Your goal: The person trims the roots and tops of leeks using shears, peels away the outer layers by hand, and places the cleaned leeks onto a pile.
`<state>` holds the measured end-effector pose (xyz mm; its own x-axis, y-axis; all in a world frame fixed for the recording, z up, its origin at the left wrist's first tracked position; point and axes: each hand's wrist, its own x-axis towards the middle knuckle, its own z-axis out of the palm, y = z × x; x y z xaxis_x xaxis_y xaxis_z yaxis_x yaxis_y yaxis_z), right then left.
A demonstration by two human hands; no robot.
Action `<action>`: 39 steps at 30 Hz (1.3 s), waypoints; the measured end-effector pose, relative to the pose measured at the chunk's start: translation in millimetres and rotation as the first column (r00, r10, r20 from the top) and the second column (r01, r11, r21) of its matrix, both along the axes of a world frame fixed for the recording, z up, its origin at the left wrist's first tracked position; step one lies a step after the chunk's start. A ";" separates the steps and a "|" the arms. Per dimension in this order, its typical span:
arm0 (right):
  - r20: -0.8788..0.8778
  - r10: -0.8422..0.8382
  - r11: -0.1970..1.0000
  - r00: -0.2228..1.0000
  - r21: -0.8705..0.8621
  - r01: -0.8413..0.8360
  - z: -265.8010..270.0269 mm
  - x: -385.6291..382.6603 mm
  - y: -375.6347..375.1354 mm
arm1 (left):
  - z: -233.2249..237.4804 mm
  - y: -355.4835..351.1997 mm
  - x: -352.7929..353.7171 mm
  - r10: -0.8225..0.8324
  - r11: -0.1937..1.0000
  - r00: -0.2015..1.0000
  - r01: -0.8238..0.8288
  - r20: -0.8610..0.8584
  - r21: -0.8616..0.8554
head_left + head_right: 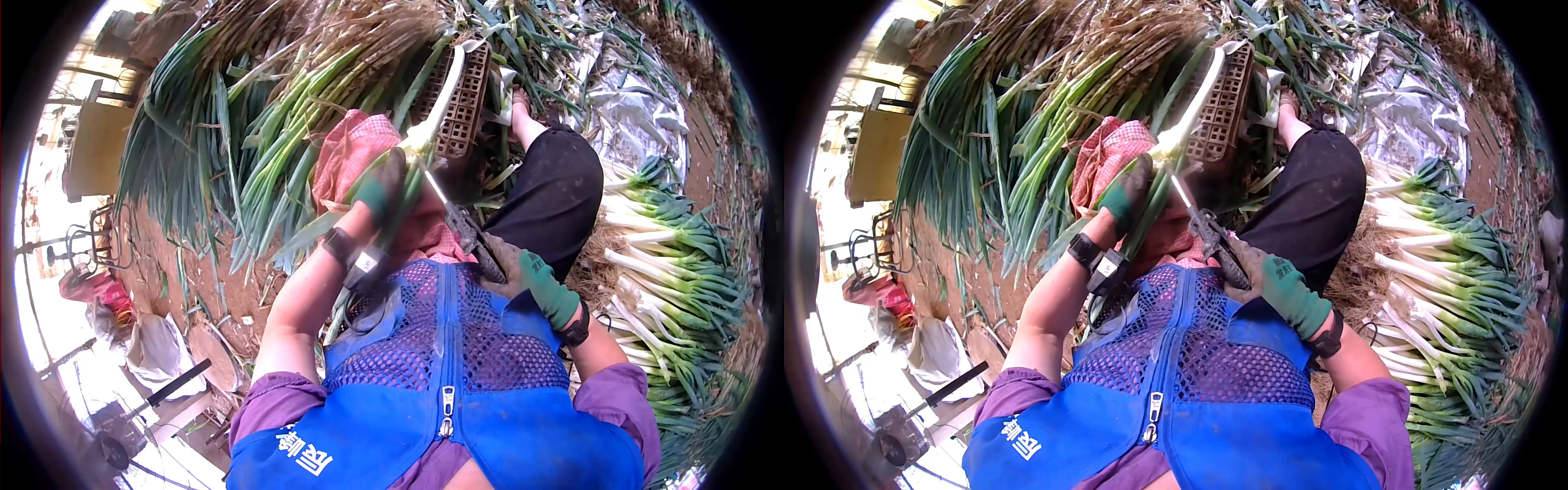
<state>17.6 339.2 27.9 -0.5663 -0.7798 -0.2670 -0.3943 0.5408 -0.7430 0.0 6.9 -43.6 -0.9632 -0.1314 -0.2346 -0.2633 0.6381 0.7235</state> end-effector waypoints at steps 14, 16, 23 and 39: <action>-0.006 -0.337 0.937 0.942 0.095 0.336 8.8 -31.1 -24.3 | 62.7 22.0 30.9 0.128 0.706 0.985 -0.172 0.115 0.687; -0.222 -0.305 0.947 0.926 0.033 0.320 -15.6 -46.1 -33.4 | 60.6 13.9 37.6 0.177 0.746 0.979 -0.202 0.103 0.635; -0.856 -0.109 0.993 0.505 -0.074 0.089 26.1 -128.1 -93.5 | 103.5 -16.6 82.5 0.065 0.920 0.997 -0.041 -0.051 0.389; -0.428 -0.250 0.967 0.868 -0.074 0.242 88.4 -181.3 -35.5 | 163.3 -63.2 58.2 0.065 0.940 0.738 -0.271 -0.672 -0.206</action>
